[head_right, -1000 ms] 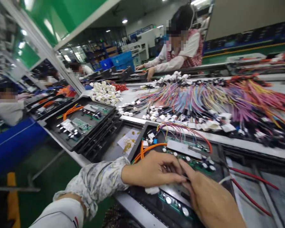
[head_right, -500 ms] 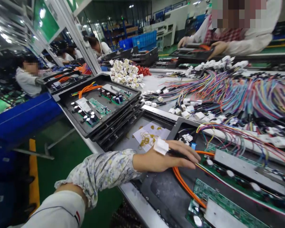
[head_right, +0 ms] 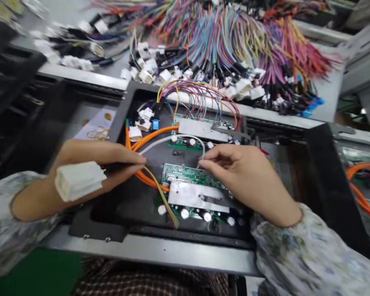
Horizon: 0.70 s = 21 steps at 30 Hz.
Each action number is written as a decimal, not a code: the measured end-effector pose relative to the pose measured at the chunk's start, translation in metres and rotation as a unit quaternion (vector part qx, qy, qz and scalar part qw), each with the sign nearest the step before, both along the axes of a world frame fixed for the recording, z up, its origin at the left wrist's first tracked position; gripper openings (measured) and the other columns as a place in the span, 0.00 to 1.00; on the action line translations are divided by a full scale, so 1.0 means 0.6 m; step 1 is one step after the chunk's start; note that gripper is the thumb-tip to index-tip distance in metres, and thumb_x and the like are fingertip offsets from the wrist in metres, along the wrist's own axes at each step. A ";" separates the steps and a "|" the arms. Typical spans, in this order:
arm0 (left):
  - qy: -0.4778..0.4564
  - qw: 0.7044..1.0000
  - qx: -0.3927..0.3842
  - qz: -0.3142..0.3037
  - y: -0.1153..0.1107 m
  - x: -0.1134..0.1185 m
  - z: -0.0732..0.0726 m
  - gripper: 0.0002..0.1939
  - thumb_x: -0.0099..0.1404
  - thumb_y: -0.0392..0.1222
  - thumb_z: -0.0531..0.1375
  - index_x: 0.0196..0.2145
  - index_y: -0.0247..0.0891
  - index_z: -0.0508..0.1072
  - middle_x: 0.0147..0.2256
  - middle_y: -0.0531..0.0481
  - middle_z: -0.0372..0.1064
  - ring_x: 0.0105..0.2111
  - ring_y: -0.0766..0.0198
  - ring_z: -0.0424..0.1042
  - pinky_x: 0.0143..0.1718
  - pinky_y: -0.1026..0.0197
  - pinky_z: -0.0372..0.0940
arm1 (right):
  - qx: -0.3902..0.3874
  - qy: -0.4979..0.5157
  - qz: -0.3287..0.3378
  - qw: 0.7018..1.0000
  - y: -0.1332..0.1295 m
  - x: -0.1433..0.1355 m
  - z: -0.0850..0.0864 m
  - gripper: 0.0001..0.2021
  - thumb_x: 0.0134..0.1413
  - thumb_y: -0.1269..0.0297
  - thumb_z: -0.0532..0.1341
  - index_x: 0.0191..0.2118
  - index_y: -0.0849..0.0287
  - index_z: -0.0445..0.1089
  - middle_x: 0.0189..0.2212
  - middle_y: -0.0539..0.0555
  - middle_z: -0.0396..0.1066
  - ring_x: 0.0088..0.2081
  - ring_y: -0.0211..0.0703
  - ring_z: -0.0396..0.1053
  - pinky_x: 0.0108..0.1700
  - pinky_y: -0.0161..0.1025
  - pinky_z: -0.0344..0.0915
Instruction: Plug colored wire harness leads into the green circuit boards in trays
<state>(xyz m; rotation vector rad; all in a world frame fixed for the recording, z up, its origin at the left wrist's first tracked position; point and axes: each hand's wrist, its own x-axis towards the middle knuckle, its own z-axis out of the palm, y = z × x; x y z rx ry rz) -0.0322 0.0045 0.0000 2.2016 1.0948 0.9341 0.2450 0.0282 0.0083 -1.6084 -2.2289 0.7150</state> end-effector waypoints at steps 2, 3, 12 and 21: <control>0.046 0.995 0.078 0.035 0.000 0.005 -0.011 0.04 0.63 0.39 0.62 0.35 0.42 0.78 0.34 0.55 0.79 0.34 0.65 0.79 0.41 0.66 0.73 | -0.057 0.012 0.012 0.998 -0.002 -0.010 -0.015 0.13 0.49 0.51 0.61 0.26 0.54 0.75 0.22 0.48 0.75 0.22 0.38 0.70 0.23 0.34 0.63; 0.065 0.993 0.090 0.046 0.000 0.006 -0.015 0.04 0.64 0.40 0.62 0.36 0.43 0.77 0.35 0.56 0.79 0.35 0.64 0.79 0.49 0.62 0.71 | -0.076 0.015 0.018 0.997 -0.003 -0.013 -0.021 0.12 0.48 0.52 0.62 0.26 0.54 0.75 0.23 0.48 0.76 0.23 0.38 0.71 0.24 0.34 0.64; 0.054 0.990 0.000 0.127 0.012 0.005 -0.039 0.06 0.67 0.46 0.58 0.39 0.56 0.76 0.40 0.65 0.76 0.40 0.66 0.75 0.69 0.44 0.38 | 0.010 -0.059 0.071 0.996 -0.005 -0.011 -0.037 0.06 0.52 0.60 0.62 0.28 0.52 0.75 0.23 0.43 0.75 0.21 0.37 0.70 0.23 0.35 0.61; 0.077 0.980 -0.049 0.174 0.011 0.013 -0.025 0.07 0.66 0.49 0.58 0.34 0.55 0.77 0.34 0.62 0.74 0.36 0.66 0.71 0.61 0.50 0.49 | 0.048 -0.075 0.085 0.992 -0.003 -0.012 -0.040 0.06 0.54 0.59 0.61 0.29 0.51 0.74 0.23 0.43 0.75 0.21 0.39 0.71 0.22 0.35 0.62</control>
